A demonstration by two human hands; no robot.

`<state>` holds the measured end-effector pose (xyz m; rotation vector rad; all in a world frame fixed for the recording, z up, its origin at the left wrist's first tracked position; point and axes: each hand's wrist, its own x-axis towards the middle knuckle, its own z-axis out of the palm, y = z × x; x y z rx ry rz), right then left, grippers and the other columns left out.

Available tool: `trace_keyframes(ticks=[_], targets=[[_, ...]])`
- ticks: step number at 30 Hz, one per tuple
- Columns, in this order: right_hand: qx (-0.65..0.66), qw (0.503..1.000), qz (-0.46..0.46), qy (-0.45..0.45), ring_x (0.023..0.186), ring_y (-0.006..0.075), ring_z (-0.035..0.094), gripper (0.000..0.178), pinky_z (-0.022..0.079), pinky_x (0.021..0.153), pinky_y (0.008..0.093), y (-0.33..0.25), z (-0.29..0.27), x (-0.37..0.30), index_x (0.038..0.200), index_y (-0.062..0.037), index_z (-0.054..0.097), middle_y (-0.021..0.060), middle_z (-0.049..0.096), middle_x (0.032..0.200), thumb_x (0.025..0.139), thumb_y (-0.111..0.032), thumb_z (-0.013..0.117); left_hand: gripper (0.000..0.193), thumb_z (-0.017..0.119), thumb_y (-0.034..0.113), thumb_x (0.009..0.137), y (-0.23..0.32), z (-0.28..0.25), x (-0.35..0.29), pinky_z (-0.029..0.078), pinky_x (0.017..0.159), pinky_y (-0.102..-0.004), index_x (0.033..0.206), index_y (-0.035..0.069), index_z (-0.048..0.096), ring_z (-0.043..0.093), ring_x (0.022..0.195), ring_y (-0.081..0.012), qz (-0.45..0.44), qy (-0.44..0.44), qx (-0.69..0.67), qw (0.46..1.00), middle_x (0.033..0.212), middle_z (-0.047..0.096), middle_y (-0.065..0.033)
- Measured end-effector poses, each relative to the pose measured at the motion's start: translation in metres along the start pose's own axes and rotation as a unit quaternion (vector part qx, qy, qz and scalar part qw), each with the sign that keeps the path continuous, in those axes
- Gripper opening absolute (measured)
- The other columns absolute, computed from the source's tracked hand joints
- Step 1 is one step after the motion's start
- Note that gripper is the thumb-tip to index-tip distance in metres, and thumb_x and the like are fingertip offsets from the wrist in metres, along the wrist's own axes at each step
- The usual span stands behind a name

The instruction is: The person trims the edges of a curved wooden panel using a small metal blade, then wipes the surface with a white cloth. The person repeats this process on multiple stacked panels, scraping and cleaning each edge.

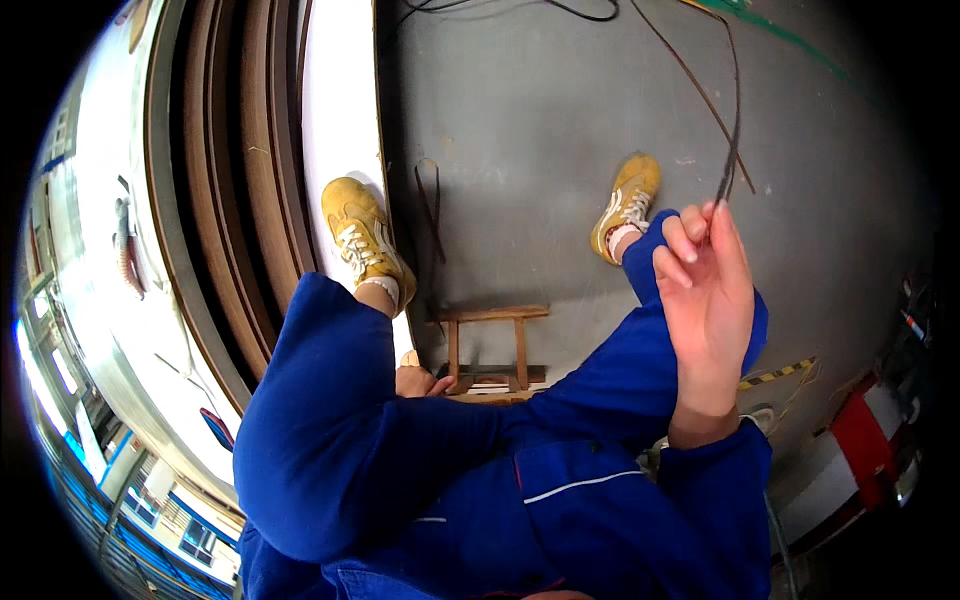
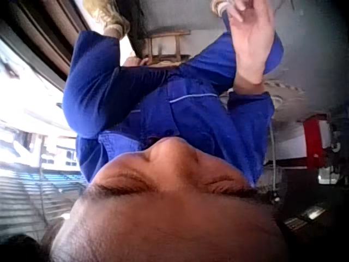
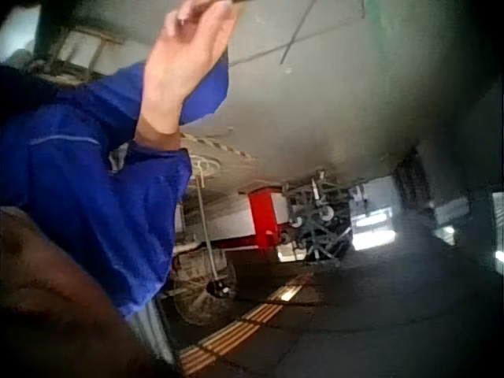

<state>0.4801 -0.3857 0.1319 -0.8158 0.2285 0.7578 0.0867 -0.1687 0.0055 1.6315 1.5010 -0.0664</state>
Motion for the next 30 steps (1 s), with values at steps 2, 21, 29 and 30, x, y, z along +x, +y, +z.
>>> trace_keyframes(ticks=[2,21,29,30], targets=[[-0.033,0.999,-0.011,-0.017,0.074,0.0104,0.048,0.015,0.037,0.061,0.0235,0.005,0.015,0.014,0.101,-0.0062,0.056,0.0040,0.058,0.085,0.102,-0.021,0.054,0.026,0.066,0.026,0.089,0.003,0.000,0.003,0.052,0.078,-0.0361,0.104,0.004,0.065,0.069,0.089,-0.0258,-0.013,-0.005,0.006,1.000,0.091,0.071,-0.0174],[-0.594,0.483,0.632,-0.122,0.079,0.0243,0.067,0.042,0.053,0.071,0.0392,0.174,-0.161,0.048,0.100,-0.0019,0.072,0.0126,0.073,0.091,0.098,-0.039,0.052,0.029,0.065,0.028,0.089,0.059,0.049,0.079,0.052,0.079,-0.0372,0.105,0.004,0.065,0.069,0.091,-0.0275,-0.086,-0.072,0.017,0.994,0.093,0.071,-0.0181],[-0.852,0.478,0.137,-0.166,0.083,0.0454,0.064,0.035,0.049,0.073,0.0531,0.079,-0.069,0.205,0.096,0.0025,0.055,0.0267,0.066,0.087,0.098,-0.032,0.053,0.029,0.065,0.029,0.088,0.082,0.079,0.099,0.052,0.080,-0.0377,0.105,0.005,0.065,0.068,0.092,-0.0282,-0.042,-0.066,-0.021,0.997,0.094,0.071,-0.0184],[-0.866,0.453,0.115,-0.178,0.084,0.0443,0.065,0.034,0.050,0.075,0.0519,0.080,-0.061,0.232,0.096,0.0032,0.055,0.0263,0.067,0.086,0.098,-0.031,0.053,0.030,0.065,0.029,0.088,0.077,0.081,0.099,0.052,0.080,-0.0378,0.105,0.005,0.065,0.068,0.092,-0.0283,-0.034,-0.057,-0.026,0.997,0.094,0.071,-0.0184]])
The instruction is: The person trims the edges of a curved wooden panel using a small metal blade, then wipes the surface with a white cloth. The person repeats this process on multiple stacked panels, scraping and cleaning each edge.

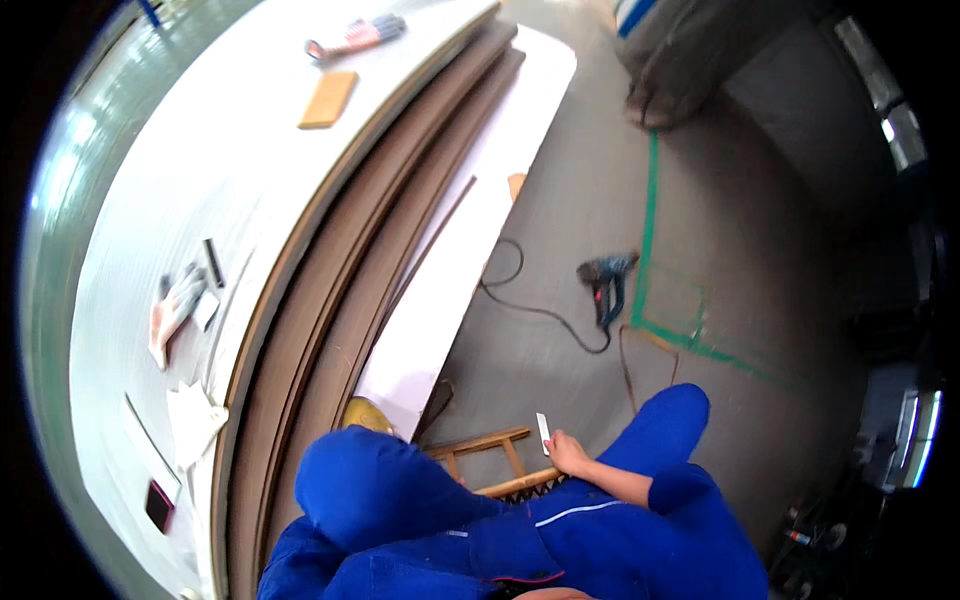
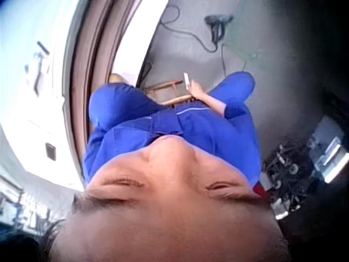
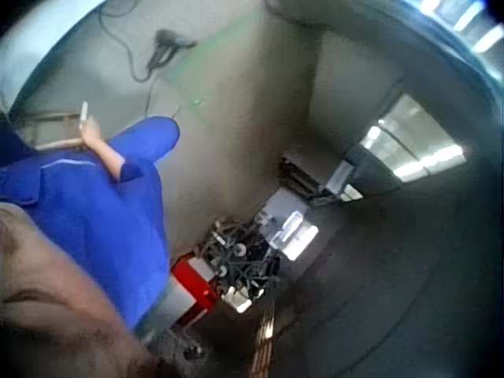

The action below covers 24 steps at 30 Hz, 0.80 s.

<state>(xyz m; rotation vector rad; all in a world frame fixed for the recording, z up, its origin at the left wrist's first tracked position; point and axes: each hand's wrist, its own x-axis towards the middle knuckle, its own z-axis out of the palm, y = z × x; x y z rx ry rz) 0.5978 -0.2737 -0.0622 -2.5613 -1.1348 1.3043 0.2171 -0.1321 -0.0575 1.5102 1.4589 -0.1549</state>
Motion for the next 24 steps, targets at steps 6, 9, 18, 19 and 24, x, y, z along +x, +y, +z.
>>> trace_keyframes(ticks=[6,9,18,19,24], targets=[[-0.079,0.996,-0.027,-0.019,0.090,0.0421,0.068,0.037,0.051,0.084,0.0491,-0.021,-0.040,0.061,0.098,0.0080,0.057,0.0267,0.069,0.085,0.097,-0.029,0.053,0.030,0.065,0.030,0.088,-0.028,0.005,-0.014,0.052,0.081,-0.0382,0.105,0.005,0.065,0.068,0.092,-0.0288,0.044,0.051,-0.007,0.998,0.094,0.070,-0.0187],[-0.131,0.987,-0.071,0.067,0.097,0.0475,0.064,0.039,0.049,0.088,0.0527,-0.013,-0.035,0.055,0.098,0.0093,0.057,0.0330,0.066,0.097,0.097,-0.030,0.053,0.031,0.064,0.030,0.088,-0.032,0.009,-0.028,0.052,0.081,-0.0383,0.105,0.005,0.065,0.068,0.092,-0.0291,0.051,0.075,-0.009,0.996,0.094,0.070,-0.0188],[-0.106,0.984,-0.113,0.090,0.102,0.0452,0.064,0.028,0.050,0.090,0.0549,-0.074,-0.016,0.009,0.107,0.0030,0.057,0.0292,0.067,0.104,0.097,-0.023,0.050,0.032,0.064,0.031,0.088,-0.026,0.004,-0.044,0.052,0.081,-0.0389,0.106,0.005,0.065,0.068,0.093,-0.0299,0.052,0.139,0.009,0.989,0.095,0.070,-0.0191],[-0.119,0.981,-0.114,0.099,0.102,0.0435,0.065,0.027,0.050,0.090,0.0542,-0.070,-0.013,0.008,0.107,0.0026,0.058,0.0282,0.067,0.103,0.096,-0.020,0.048,0.032,0.064,0.031,0.088,-0.014,0.003,-0.042,0.052,0.082,-0.0390,0.106,0.005,0.065,0.068,0.093,-0.0300,0.061,0.137,0.011,0.989,0.095,0.070,-0.0192],[-0.134,0.984,-0.041,0.109,0.104,0.0384,0.068,0.027,0.051,0.094,0.0484,-0.057,0.000,0.052,0.109,0.0004,0.060,0.0251,0.068,0.111,0.094,-0.014,0.043,0.032,0.064,0.032,0.088,0.008,0.008,-0.023,0.052,0.082,-0.0393,0.106,0.005,0.065,0.068,0.094,-0.0304,0.060,0.132,0.018,0.989,0.096,0.070,-0.0193]])
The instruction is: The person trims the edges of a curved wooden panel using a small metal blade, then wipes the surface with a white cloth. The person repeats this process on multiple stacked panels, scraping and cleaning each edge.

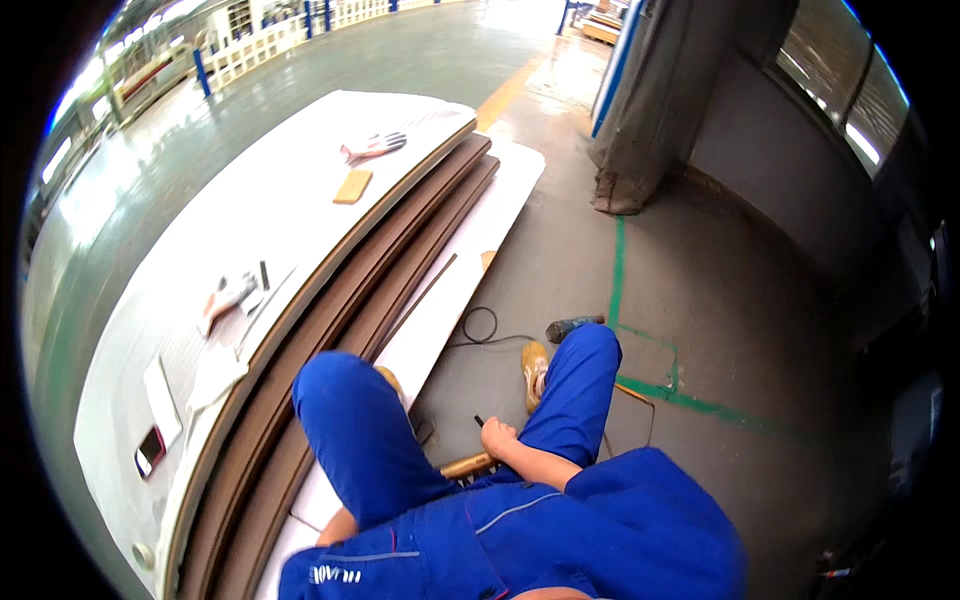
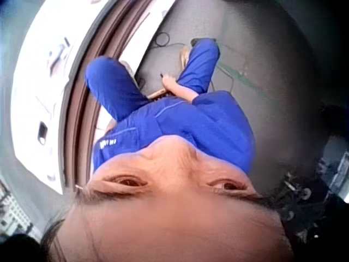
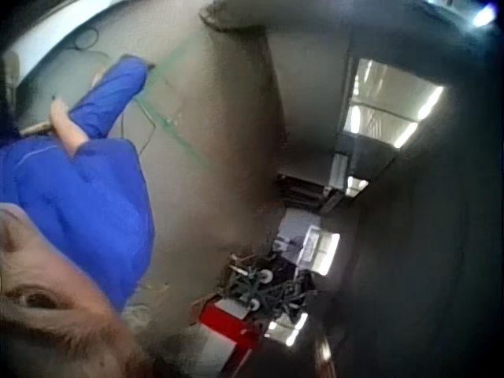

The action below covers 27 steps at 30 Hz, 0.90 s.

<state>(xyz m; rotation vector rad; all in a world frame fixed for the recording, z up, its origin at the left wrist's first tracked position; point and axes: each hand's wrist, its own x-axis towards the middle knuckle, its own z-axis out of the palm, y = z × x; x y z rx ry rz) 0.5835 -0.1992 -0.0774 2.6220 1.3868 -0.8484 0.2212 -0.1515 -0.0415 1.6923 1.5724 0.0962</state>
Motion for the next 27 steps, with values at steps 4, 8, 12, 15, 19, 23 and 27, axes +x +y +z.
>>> trace_keyframes(ticks=[4,8,12,15,19,23,27], targets=[[0.018,0.992,-0.013,-0.121,0.106,0.0411,0.066,0.031,0.051,0.093,0.0503,-0.028,-0.016,-0.013,0.112,0.0034,0.058,0.0287,0.067,0.110,0.094,-0.017,0.045,0.033,0.064,0.033,0.088,-0.012,-0.015,0.002,0.051,0.082,-0.0395,0.106,0.005,0.065,0.068,0.094,-0.0308,-0.056,0.010,-0.007,0.998,0.096,0.070,-0.0195],[-0.003,0.976,-0.037,-0.215,0.102,0.0443,0.066,0.031,0.051,0.091,0.0519,-0.018,-0.041,-0.012,0.108,0.0060,0.056,0.0322,0.066,0.106,0.095,-0.020,0.044,0.033,0.064,0.033,0.088,0.023,-0.019,0.002,0.051,0.082,-0.0398,0.106,0.005,0.065,0.068,0.095,-0.0311,-0.089,-0.004,0.000,0.996,0.097,0.070,-0.0196],[-0.002,0.978,-0.101,-0.181,0.078,0.0422,0.071,0.025,0.056,0.072,0.0542,-0.008,-0.012,-0.019,0.097,0.0030,0.055,0.0265,0.070,0.081,0.094,-0.020,0.044,0.034,0.064,0.034,0.088,0.058,-0.011,0.020,0.051,0.083,-0.0400,0.106,0.005,0.065,0.068,0.095,-0.0315,-0.130,-0.032,-0.002,0.991,0.097,0.070,-0.0198],[-0.055,0.963,-0.141,-0.222,0.070,0.0391,0.071,0.018,0.057,0.064,0.0516,-0.010,-0.020,-0.007,0.097,0.0017,0.053,0.0242,0.070,0.077,0.090,-0.013,0.048,0.034,0.063,0.034,0.088,0.075,0.002,0.027,0.051,0.083,-0.0402,0.107,0.006,0.065,0.068,0.095,-0.0317,-0.165,-0.050,-0.007,0.985,0.097,0.070,-0.0199],[-0.076,0.958,-0.166,-0.221,0.069,0.0363,0.072,0.014,0.058,0.063,0.0471,-0.006,-0.072,0.046,0.093,0.0003,0.051,0.0222,0.070,0.074,0.090,-0.013,0.049,0.034,0.063,0.034,0.088,0.109,0.017,0.054,0.051,0.083,-0.0405,0.107,0.006,0.065,0.068,0.096,-0.0321,-0.166,-0.073,-0.012,0.983,0.098,0.070,-0.0200],[-0.118,0.939,-0.216,-0.241,0.070,0.0392,0.071,0.017,0.058,0.066,0.0483,0.002,-0.103,0.096,0.093,0.0023,0.050,0.0227,0.069,0.074,0.091,-0.015,0.049,0.035,0.063,0.035,0.088,0.133,0.030,0.092,0.051,0.084,-0.0407,0.107,0.006,0.066,0.068,0.096,-0.0324,-0.156,-0.067,-0.018,0.985,0.098,0.070,-0.0202],[-0.112,0.928,-0.202,-0.294,0.083,0.0444,0.069,0.023,0.056,0.075,0.0525,0.010,-0.149,0.159,0.099,0.0046,0.049,0.0301,0.068,0.085,0.094,-0.018,0.049,0.035,0.063,0.035,0.088,0.160,0.042,0.134,0.051,0.084,-0.0409,0.107,0.006,0.066,0.067,0.096,-0.0328,-0.126,-0.067,-0.017,0.990,0.098,0.070,-0.0203]])
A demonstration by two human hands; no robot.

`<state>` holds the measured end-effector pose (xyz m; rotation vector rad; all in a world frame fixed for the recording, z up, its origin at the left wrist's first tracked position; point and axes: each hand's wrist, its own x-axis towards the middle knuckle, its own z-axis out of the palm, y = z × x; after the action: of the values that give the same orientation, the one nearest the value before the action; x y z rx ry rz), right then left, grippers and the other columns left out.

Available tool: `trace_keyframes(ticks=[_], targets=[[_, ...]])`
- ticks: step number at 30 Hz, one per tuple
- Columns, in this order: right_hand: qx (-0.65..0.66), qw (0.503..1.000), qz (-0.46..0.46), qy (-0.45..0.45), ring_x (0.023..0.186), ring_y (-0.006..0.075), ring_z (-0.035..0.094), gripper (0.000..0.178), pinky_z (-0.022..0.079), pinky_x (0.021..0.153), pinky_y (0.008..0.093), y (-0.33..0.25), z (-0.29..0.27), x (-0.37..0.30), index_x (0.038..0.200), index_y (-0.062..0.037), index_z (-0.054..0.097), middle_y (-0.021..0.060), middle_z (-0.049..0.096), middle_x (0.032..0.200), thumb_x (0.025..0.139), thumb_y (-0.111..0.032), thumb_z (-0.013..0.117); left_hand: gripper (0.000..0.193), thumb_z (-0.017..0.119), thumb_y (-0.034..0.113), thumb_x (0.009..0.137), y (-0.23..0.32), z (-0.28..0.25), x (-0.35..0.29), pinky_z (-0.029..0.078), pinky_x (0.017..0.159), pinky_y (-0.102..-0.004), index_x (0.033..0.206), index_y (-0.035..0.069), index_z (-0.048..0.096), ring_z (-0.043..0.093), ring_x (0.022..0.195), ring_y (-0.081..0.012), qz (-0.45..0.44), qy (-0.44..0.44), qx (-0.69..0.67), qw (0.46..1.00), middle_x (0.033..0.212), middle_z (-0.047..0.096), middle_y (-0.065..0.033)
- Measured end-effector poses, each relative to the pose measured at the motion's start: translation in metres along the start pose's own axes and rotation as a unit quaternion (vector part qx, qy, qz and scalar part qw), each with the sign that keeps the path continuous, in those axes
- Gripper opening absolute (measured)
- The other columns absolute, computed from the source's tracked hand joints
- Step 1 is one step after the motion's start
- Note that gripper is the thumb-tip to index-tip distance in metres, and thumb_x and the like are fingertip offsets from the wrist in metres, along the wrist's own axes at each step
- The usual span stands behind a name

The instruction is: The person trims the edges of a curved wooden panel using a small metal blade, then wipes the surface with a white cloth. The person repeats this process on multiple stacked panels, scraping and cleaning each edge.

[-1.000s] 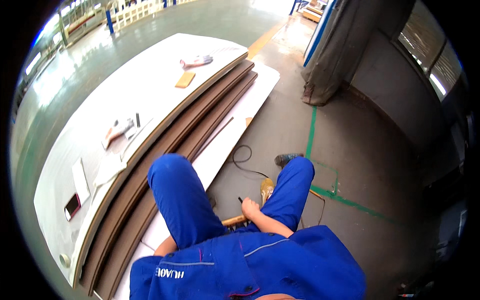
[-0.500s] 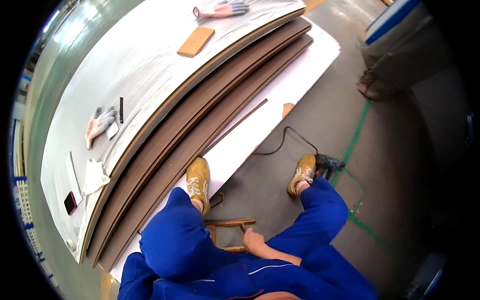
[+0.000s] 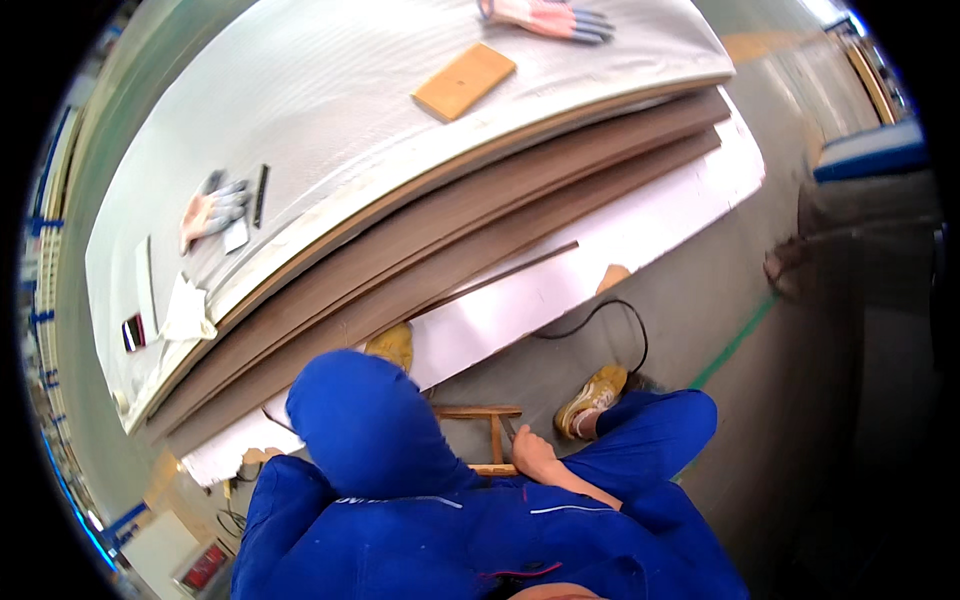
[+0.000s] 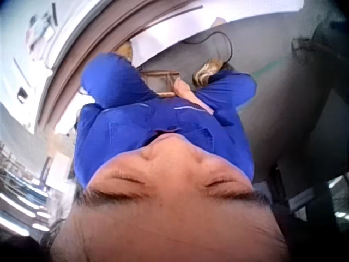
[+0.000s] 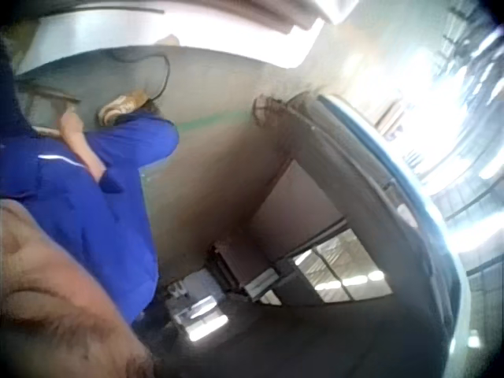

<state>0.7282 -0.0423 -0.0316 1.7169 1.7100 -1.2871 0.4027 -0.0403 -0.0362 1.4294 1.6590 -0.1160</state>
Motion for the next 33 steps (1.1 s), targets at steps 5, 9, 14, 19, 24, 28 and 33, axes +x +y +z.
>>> trace_keyframes(ticks=[5,9,14,19,24,28,33], targets=[[0.008,0.994,-0.054,0.097,0.080,0.0517,0.064,0.031,0.050,0.073,0.0598,0.052,-0.054,0.032,0.099,0.0058,0.045,0.0345,0.064,0.081,0.100,-0.025,0.047,0.036,0.063,0.036,0.088,0.048,0.006,0.043,0.051,0.084,-0.0413,0.107,0.006,0.066,0.067,0.097,-0.0332,0.070,0.024,0.027,0.997,0.099,0.070,-0.0205],[-0.047,0.985,-0.064,0.156,0.086,0.0525,0.063,0.033,0.049,0.078,0.0595,0.084,-0.105,0.057,0.101,0.0044,0.047,0.0346,0.064,0.088,0.100,-0.029,0.046,0.036,0.063,0.037,0.088,0.079,0.022,0.068,0.051,0.084,-0.0415,0.108,0.006,0.066,0.067,0.097,-0.0336,0.130,0.056,0.035,0.989,0.099,0.070,-0.0207],[-0.090,0.961,-0.060,0.254,0.089,0.0524,0.063,0.034,0.048,0.079,0.0599,0.113,-0.145,0.053,0.098,0.0047,0.051,0.0347,0.065,0.092,0.100,-0.029,0.047,0.037,0.063,0.037,0.088,0.117,0.039,0.080,0.051,0.085,-0.0418,0.108,0.006,0.066,0.067,0.097,-0.0340,0.186,0.081,0.061,0.977,0.100,0.070,-0.0209],[0.311,0.897,-0.142,0.280,0.058,0.0225,0.069,0.025,0.056,0.050,0.0335,0.145,-0.165,0.052,0.097,-0.0027,0.047,0.0166,0.067,0.078,0.105,-0.026,0.041,0.038,0.062,0.038,0.088,0.094,0.041,0.051,0.051,0.085,-0.0421,0.108,0.006,0.066,0.067,0.098,-0.0345,0.204,0.115,0.069,0.970,0.100,0.070,-0.0210],[0.571,0.762,-0.171,0.253,0.062,0.0205,0.069,0.025,0.057,0.055,0.0296,0.112,-0.174,0.015,0.098,-0.0045,0.049,0.0123,0.067,0.079,0.106,-0.027,0.041,0.038,0.062,0.038,0.088,0.029,0.015,0.028,0.051,0.086,-0.0424,0.108,0.006,0.066,0.067,0.098,-0.0349,0.263,0.175,0.045,0.948,0.101,0.070,-0.0212],[0.616,0.699,-0.263,0.248,0.066,0.0172,0.068,0.025,0.056,0.059,0.0272,0.089,-0.188,-0.001,0.097,-0.0065,0.053,0.0096,0.068,0.083,0.104,-0.030,0.049,0.042,0.054,0.044,0.089,0.075,-0.026,-0.015,0.048,0.090,-0.0477,0.111,0.010,0.066,0.063,0.102,-0.0419,0.085,0.104,0.068,0.989,0.109,0.068,-0.0223],[0.732,0.589,-0.224,0.260,0.072,0.0132,0.066,0.020,0.055,0.066,0.0281,0.086,-0.221,-0.009,0.100,-0.0106,0.056,0.0037,0.068,0.089,0.101,-0.031,0.055,0.032,0.052,0.035,0.091,0.050,-0.018,0.000,0.052,0.083,-0.0410,0.100,0.012,0.071,0.069,0.091,-0.0298,0.049,0.198,-0.026,0.979,0.094,0.073,-0.0097]])
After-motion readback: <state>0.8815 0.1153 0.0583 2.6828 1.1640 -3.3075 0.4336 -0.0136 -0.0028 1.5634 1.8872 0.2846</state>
